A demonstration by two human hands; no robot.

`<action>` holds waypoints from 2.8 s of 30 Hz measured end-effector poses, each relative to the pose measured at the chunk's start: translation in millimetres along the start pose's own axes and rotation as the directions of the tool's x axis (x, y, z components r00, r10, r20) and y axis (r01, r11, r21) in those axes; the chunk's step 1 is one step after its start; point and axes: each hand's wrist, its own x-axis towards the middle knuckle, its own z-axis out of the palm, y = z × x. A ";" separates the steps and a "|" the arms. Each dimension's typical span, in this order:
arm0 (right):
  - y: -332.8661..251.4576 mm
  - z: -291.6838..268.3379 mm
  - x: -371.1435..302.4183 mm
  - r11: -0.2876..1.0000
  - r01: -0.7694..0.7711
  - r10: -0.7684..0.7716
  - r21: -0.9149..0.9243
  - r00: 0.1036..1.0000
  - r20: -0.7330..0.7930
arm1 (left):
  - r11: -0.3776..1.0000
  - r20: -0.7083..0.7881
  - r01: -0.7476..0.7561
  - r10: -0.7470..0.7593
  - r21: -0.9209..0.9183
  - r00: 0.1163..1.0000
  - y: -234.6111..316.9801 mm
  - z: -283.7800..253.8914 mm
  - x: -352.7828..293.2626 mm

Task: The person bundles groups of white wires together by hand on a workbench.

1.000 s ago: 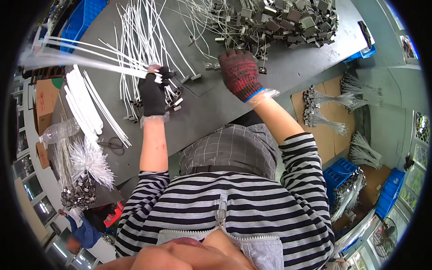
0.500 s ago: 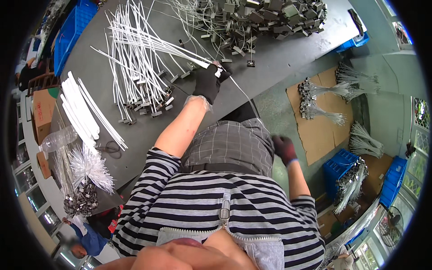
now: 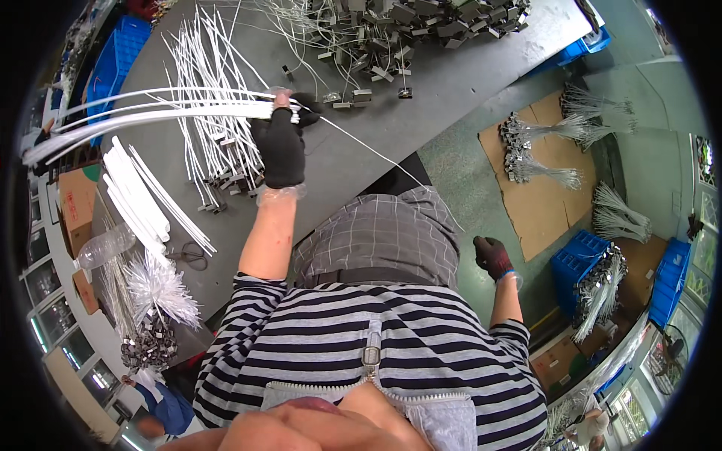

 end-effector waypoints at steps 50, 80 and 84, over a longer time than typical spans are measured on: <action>-250.8 197.1 -90.1 0.796 0.605 -0.581 0.038 0.744 0.329 | 0.906 0.228 0.268 -0.351 0.328 0.908 8.4 2.0 -32.9; -343.1 258.4 -4.7 -0.080 0.801 -0.989 -0.593 0.012 0.149 | 0.952 0.178 0.287 -0.302 0.109 0.936 -61.9 -49.9 2.1; -274.5 210.5 -41.6 0.561 0.820 -0.802 -0.112 0.572 0.171 | 0.899 0.137 0.411 -0.431 0.152 0.892 -68.1 -3.5 7.9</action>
